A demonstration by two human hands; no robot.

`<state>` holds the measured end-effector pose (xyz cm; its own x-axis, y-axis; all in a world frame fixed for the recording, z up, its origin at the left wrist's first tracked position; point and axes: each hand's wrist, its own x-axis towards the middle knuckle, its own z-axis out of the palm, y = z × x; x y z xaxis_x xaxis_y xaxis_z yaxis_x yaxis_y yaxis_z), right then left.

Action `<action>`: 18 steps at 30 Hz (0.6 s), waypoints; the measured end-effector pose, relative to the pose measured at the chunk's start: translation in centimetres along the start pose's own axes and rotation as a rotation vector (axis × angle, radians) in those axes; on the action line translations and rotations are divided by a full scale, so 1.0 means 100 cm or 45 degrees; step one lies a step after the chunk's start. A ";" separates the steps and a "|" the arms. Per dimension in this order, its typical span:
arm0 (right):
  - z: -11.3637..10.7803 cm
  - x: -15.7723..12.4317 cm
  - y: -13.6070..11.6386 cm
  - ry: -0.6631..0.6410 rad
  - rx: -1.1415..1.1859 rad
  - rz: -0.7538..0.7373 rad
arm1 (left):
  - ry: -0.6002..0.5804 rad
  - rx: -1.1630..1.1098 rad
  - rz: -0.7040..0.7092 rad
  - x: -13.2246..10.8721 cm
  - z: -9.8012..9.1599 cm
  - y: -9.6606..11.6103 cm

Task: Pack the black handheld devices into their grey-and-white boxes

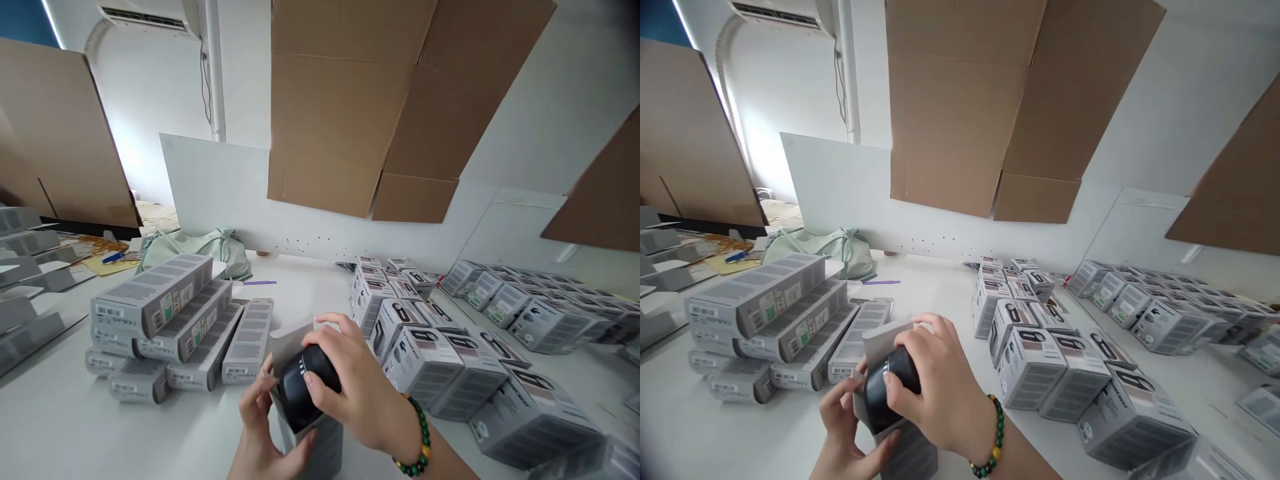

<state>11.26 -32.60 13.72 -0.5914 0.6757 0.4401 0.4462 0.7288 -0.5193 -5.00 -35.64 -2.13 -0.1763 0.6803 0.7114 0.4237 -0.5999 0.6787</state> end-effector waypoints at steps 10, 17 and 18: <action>0.004 -0.036 0.054 -0.053 0.722 -0.057 | -0.361 0.176 0.218 0.016 -0.006 0.031; 0.045 -0.046 0.057 0.318 0.932 0.050 | -0.262 -0.118 0.150 0.017 0.004 0.036; 0.045 -0.047 0.056 0.331 0.930 0.028 | -0.189 -0.202 0.172 0.017 0.005 0.036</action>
<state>13.46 -32.20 5.46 -0.3709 0.7592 0.5347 -0.1534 0.5178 -0.8416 -3.33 -36.37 1.42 0.0098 0.6371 0.7707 0.2879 -0.7399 0.6079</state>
